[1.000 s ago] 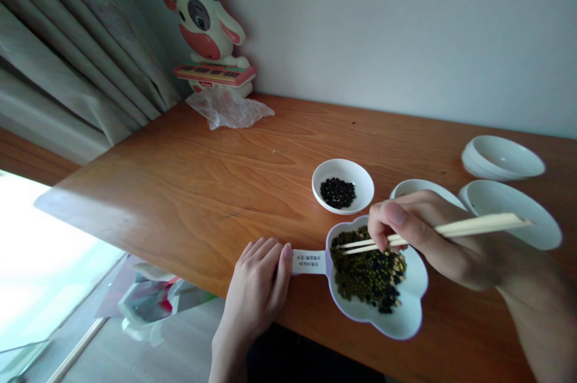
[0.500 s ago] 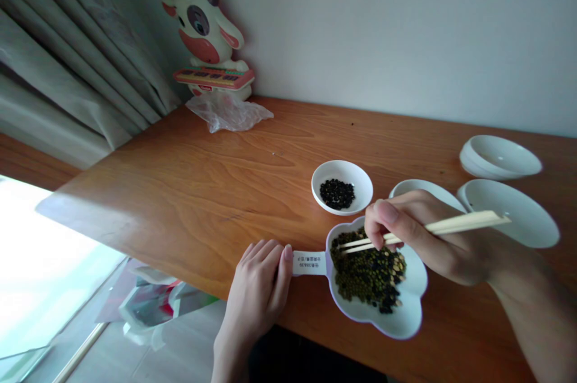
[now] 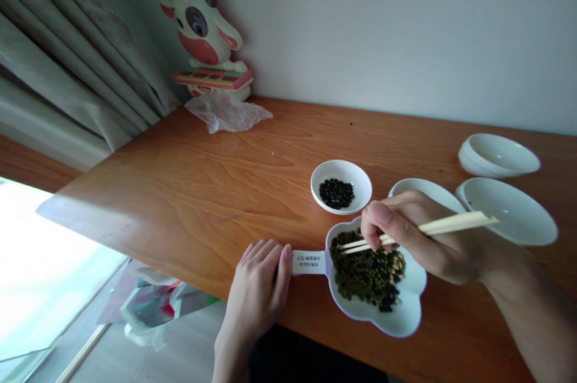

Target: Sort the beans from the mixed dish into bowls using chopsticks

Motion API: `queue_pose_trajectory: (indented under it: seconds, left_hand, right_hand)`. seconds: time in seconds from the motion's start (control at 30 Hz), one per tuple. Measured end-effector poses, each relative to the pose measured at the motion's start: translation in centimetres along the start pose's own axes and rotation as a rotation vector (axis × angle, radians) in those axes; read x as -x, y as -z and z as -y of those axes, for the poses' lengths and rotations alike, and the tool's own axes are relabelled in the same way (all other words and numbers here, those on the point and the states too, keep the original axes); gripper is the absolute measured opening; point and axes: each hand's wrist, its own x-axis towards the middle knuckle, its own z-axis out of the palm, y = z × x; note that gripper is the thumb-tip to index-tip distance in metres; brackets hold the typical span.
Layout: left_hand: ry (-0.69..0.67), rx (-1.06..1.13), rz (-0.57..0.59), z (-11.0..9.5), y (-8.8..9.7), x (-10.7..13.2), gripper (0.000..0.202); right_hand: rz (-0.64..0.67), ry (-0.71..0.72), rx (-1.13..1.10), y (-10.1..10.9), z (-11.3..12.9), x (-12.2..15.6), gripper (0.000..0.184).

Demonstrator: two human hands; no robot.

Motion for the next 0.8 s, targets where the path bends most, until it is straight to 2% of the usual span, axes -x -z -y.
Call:
queue_pose_trajectory:
  seconds: [0.23,0.5,0.8]
  left_hand:
    - [0.000,-0.001,0.004,0.1,0.0,-0.1,0.034]
    - [0.002,-0.003,-0.005,0.0,0.0,0.0,0.034]
    - [0.001,-0.002,0.002,0.1,-0.1,0.0,0.035]
  right_hand:
    - [-0.062,0.057,0.012,0.6,-0.9,0.8,0.065]
    - [-0.056,0.018,0.017,1.1,-1.5,1.0,0.064]
    - [-0.045,-0.019,0.053,0.5,-0.1,0.3,0.064]
